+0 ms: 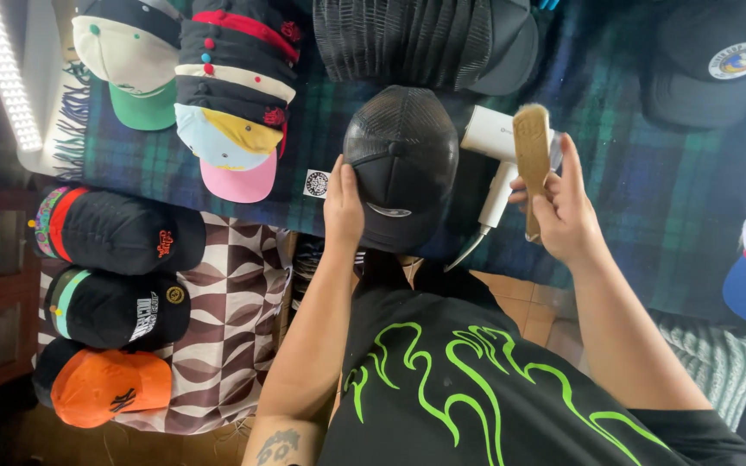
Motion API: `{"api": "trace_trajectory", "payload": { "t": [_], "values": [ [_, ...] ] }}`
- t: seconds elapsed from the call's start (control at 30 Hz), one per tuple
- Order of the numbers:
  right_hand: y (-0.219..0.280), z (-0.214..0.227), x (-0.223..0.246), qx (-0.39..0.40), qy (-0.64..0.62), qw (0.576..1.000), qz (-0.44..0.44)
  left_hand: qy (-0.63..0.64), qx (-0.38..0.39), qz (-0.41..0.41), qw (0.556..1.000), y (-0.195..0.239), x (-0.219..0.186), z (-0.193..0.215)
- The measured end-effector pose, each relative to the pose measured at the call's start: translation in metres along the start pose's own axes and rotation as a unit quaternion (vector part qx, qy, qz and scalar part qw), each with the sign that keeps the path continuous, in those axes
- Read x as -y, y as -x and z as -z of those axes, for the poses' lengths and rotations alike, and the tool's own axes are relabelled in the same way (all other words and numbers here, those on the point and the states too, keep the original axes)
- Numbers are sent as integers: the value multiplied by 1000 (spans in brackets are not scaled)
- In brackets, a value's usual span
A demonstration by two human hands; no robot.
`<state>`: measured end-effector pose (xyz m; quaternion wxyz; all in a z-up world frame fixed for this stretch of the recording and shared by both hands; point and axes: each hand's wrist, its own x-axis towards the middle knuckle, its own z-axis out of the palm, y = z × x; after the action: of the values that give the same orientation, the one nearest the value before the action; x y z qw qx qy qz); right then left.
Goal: The person cleans a black baseball cap by brushing it with a wooden brush and drying it with a white hair dryer. The person repeatedly brushes the cap's surface and then applies heat from the hair dryer, rotating the cap to treat different areas.
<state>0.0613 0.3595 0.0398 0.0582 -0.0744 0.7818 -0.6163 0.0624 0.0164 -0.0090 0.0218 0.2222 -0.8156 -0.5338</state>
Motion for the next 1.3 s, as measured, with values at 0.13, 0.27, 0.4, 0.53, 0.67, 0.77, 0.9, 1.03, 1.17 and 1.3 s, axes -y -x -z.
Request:
{"api": "trace_trajectory", "payload": {
  "t": [0.13, 0.27, 0.4, 0.53, 0.67, 0.77, 0.9, 1.03, 1.17, 1.3],
  "values": [
    [-39, -10, 64, 49, 35, 997, 37, -13, 1, -65, 998, 9, -29, 9],
    [-65, -31, 110, 107, 208, 972, 19, -32, 50, -56, 997, 9, -62, 15],
    [-78, -87, 116, 179, 441, 874, 100, -42, 126, 102, 986, -4, -54, 19],
    [-143, -121, 85, 147, 572, 798, 116, -33, 152, 100, 983, -3, -70, 35],
    [-183, -151, 146, 228, 661, 710, -83, -18, 205, 95, 974, 1, -78, 55],
    [-147, -170, 166, 288, 630, 719, -52, 4, 254, 102, 962, -4, -41, 62],
    [-168, -107, 89, 105, 742, 656, 91, 29, 323, 115, 939, -16, 18, 55],
    [-161, -123, 138, 122, 744, 652, -82, 28, 353, 100, 930, -15, 45, 55],
    [-122, -147, 140, 127, 541, 831, -6, 12, 344, 81, 935, -22, 69, 42],
    [-139, -100, 129, 91, 783, 607, -106, -2, 351, 71, 934, -15, 68, 47]
  ]
}}
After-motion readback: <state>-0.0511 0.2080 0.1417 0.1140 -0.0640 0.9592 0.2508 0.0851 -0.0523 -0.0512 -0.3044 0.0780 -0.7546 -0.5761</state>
